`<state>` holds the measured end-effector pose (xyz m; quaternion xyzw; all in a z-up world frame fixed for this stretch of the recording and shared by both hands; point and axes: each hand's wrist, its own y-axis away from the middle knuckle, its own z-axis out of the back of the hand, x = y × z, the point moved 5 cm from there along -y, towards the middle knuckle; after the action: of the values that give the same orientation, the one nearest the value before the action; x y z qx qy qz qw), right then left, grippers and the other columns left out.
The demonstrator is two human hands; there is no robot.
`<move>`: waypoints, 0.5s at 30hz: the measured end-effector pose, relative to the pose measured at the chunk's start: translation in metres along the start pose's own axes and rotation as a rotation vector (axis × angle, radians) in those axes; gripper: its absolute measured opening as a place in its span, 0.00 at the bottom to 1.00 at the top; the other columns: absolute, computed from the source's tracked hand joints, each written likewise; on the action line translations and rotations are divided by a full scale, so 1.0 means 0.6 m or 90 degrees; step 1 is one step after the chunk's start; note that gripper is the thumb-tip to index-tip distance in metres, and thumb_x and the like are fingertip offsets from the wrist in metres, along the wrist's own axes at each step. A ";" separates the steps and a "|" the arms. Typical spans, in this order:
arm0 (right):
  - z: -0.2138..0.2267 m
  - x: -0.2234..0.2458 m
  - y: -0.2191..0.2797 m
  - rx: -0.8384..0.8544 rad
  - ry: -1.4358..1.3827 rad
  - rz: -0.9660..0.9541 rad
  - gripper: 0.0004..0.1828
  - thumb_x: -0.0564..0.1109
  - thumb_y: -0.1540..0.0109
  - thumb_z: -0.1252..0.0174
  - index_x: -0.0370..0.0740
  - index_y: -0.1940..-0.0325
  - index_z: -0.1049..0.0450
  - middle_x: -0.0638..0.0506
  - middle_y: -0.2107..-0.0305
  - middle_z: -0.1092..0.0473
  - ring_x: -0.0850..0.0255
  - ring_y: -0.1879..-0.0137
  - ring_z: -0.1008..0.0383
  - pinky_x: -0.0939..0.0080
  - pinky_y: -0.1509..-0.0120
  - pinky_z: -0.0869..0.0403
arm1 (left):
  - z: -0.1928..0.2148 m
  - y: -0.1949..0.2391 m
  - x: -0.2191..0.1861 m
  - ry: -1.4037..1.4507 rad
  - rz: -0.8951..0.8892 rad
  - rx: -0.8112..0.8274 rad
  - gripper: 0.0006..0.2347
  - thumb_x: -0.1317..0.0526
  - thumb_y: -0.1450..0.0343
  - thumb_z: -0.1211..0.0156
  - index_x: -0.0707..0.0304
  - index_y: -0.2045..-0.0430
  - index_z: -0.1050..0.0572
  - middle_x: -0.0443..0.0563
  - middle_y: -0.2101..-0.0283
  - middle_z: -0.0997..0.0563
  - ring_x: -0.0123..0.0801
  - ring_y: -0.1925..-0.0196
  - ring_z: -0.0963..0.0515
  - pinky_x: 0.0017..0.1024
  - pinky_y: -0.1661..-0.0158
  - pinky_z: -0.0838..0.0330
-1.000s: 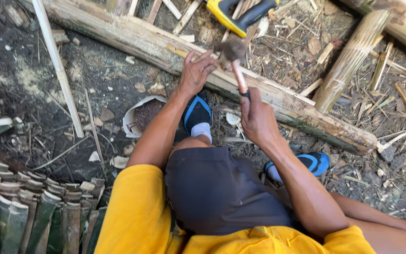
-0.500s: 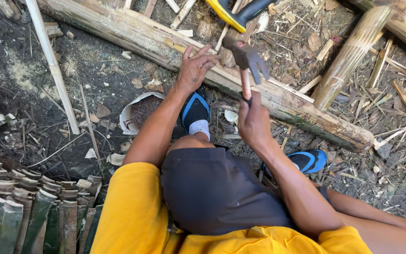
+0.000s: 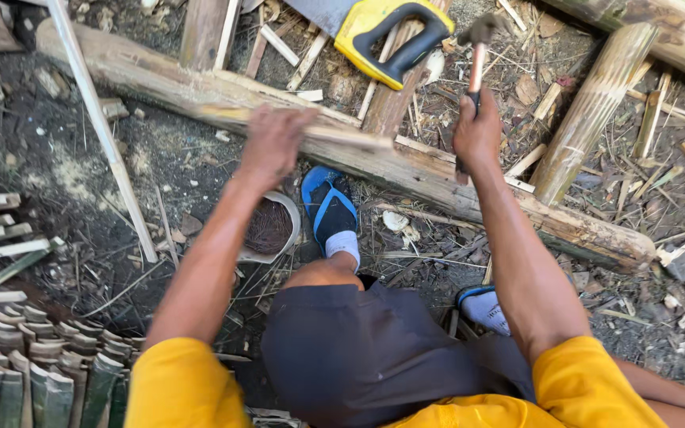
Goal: The person sits on the ground and assembles a bamboo frame by cutting strips with a hand saw and nailing them to a larger structure using a hammer. The person repeatedly measures, cuts, and fastens bamboo pieces to construct the frame.
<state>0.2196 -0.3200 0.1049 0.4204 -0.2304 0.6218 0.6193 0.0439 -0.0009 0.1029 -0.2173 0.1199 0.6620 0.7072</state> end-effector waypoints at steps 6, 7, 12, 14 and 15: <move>-0.010 0.035 0.047 0.172 0.260 0.067 0.18 0.48 0.27 0.55 0.42 0.34 0.34 0.43 0.74 0.25 0.59 0.77 0.29 0.56 0.76 0.31 | 0.170 -0.114 -0.011 -0.114 -0.005 0.012 0.15 0.61 0.20 0.45 0.45 0.39 0.22 0.60 0.52 0.25 0.50 0.45 0.29 0.51 0.41 0.47; -0.015 0.032 0.073 0.242 0.290 0.034 0.19 0.49 0.27 0.56 0.44 0.32 0.34 0.42 0.74 0.24 0.57 0.78 0.29 0.56 0.76 0.31 | 0.182 -0.143 -0.029 -0.128 -0.051 -0.002 0.14 0.59 0.20 0.44 0.47 0.39 0.20 0.59 0.51 0.25 0.50 0.44 0.30 0.51 0.41 0.48; 0.029 -0.021 0.145 0.134 0.102 -0.116 0.22 0.47 0.28 0.55 0.41 0.30 0.39 0.49 0.76 0.29 0.62 0.77 0.31 0.57 0.77 0.33 | 0.101 -0.296 -0.100 -0.198 -0.131 0.173 0.09 0.63 0.20 0.47 0.50 0.52 0.18 0.54 0.44 0.24 0.45 0.42 0.27 0.49 0.44 0.38; 0.063 -0.071 0.164 0.086 0.056 -0.139 0.20 0.47 0.26 0.56 0.41 0.31 0.39 0.53 0.76 0.31 0.63 0.76 0.33 0.60 0.76 0.33 | 0.019 -0.341 -0.129 -0.203 -0.147 0.282 0.10 0.63 0.23 0.47 0.50 0.55 0.17 0.54 0.43 0.25 0.46 0.43 0.27 0.47 0.49 0.33; 0.081 -0.088 0.165 0.057 0.033 -0.096 0.18 0.46 0.25 0.55 0.41 0.32 0.37 0.53 0.76 0.33 0.65 0.75 0.33 0.61 0.75 0.34 | -0.023 -0.365 -0.146 -0.216 -0.170 0.316 0.11 0.62 0.24 0.47 0.48 0.56 0.16 0.54 0.43 0.26 0.45 0.43 0.28 0.47 0.52 0.32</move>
<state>0.1294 -0.4021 0.1119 0.4478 -0.1542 0.5935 0.6508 0.2535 -0.0911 0.1635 0.0617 0.1285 0.5410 0.8289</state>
